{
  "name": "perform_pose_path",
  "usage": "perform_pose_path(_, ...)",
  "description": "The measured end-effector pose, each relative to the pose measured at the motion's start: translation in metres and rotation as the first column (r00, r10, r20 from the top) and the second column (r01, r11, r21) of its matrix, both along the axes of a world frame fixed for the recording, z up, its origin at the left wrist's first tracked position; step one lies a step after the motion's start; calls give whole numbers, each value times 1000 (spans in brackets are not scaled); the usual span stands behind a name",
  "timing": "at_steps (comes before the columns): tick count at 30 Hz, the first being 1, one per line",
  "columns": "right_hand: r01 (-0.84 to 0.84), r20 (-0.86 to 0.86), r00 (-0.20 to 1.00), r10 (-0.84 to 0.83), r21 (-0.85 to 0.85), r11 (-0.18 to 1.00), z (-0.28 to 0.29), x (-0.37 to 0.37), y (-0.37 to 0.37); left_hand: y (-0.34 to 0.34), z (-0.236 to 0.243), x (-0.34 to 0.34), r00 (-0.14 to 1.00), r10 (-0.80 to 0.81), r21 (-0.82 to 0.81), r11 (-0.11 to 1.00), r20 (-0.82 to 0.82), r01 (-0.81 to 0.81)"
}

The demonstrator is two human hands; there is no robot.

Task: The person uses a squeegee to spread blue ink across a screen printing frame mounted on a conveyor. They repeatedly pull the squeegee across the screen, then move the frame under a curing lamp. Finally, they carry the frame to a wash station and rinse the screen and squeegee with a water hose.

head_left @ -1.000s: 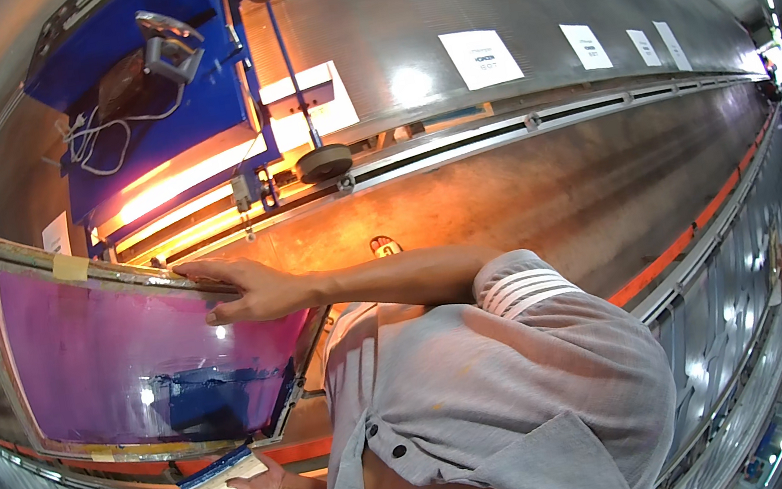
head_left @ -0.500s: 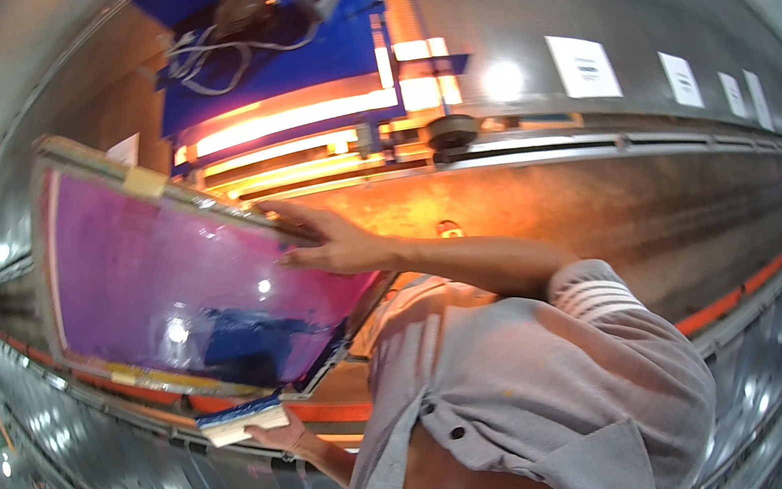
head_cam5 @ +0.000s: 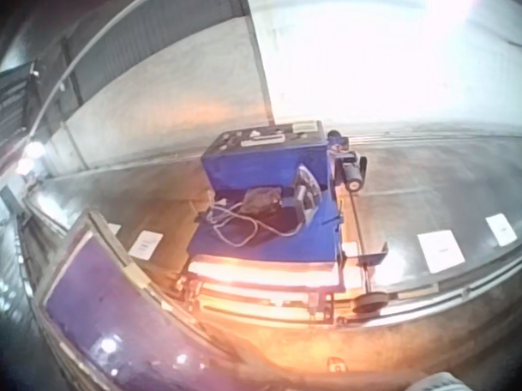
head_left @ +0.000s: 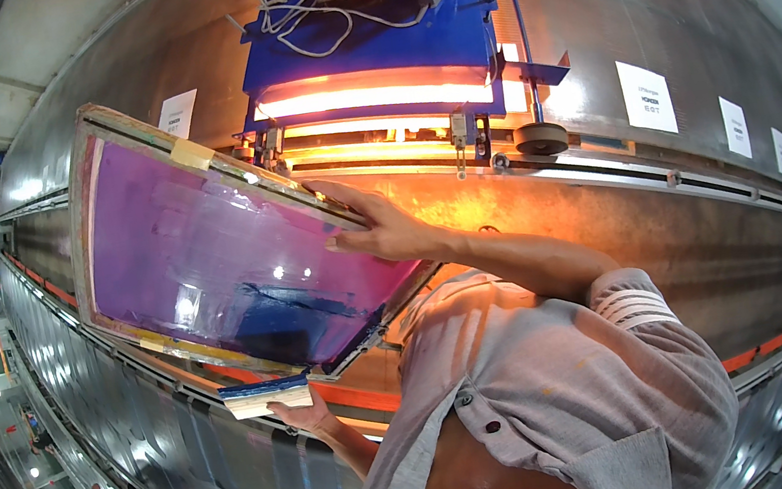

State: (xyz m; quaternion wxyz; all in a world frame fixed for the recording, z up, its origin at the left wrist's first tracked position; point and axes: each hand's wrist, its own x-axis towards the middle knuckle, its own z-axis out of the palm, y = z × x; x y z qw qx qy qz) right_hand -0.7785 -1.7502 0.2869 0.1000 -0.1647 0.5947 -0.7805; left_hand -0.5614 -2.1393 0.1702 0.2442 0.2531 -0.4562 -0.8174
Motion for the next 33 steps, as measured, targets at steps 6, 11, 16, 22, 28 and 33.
perform_pose_path(6, 6, -25, 1000, -5, 60, 998, -4, -7, -11, 15, 17, -4, 995, -75, -49, 996, -66, 72)
perform_pose_path(11, 21, -38, 999, -21, 11, 1000, -14, -11, -15, 30, 32, -15, 998, -54, -166, 985, -17, 50)
perform_pose_path(16, 126, -141, 981, -131, -49, 991, -27, -4, -5, -5, -14, 7, 996, 28, -258, 966, 84, -5)
perform_pose_path(22, 125, -116, 984, -134, -84, 989, -10, 12, 14, -46, -35, 8, 993, -114, -550, 827, 35, 114)
perform_pose_path(28, 174, -54, 982, -181, -106, 979, -21, 21, 17, -3, -4, -13, 979, -198, -551, 814, 38, 186)
perform_pose_path(33, 121, -4, 992, -125, -193, 974, -11, 27, 13, 6, 27, -20, 977, -189, -171, 970, -97, 171)
